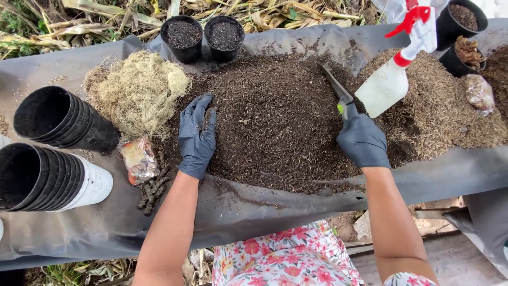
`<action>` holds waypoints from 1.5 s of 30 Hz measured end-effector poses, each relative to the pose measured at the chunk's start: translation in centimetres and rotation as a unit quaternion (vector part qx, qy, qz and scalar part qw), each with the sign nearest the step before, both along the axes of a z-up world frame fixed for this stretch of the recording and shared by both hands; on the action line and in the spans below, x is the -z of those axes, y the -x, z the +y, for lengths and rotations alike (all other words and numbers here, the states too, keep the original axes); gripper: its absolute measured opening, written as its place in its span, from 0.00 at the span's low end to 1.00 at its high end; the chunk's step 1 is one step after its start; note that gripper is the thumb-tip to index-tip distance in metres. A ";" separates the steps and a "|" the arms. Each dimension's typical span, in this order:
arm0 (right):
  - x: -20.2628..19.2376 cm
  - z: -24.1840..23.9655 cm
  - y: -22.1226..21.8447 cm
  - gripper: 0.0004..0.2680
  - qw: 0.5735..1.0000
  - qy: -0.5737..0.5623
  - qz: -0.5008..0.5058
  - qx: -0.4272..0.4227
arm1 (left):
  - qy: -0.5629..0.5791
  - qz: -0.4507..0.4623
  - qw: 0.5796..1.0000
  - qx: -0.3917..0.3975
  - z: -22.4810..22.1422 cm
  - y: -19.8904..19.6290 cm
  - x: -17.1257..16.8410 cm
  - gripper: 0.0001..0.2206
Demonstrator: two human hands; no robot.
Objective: Mixing and spreading soil on a work surface using gloved hands and a hand trowel to prepare for planting.
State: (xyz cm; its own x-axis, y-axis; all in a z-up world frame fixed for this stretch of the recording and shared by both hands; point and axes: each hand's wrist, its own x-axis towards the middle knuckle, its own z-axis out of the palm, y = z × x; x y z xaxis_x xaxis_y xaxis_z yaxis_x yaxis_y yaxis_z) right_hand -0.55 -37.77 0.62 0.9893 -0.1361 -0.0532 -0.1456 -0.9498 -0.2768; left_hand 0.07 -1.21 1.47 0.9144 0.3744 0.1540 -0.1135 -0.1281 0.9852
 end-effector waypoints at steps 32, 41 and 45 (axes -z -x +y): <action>-0.7 6.5 5.9 0.21 0.912 0.003 -0.347 -0.219 | 0.062 0.051 0.981 0.178 -0.8 3.3 -7.6 0.18; 1.4 3.2 7.9 0.16 0.923 -0.035 -0.319 -0.210 | 0.040 -0.094 0.993 0.061 0.7 1.5 -2.5 0.19; -0.3 3.3 9.7 0.16 0.942 -0.032 -0.272 -0.194 | 0.020 -0.180 0.983 -0.009 1.8 0.8 -0.8 0.20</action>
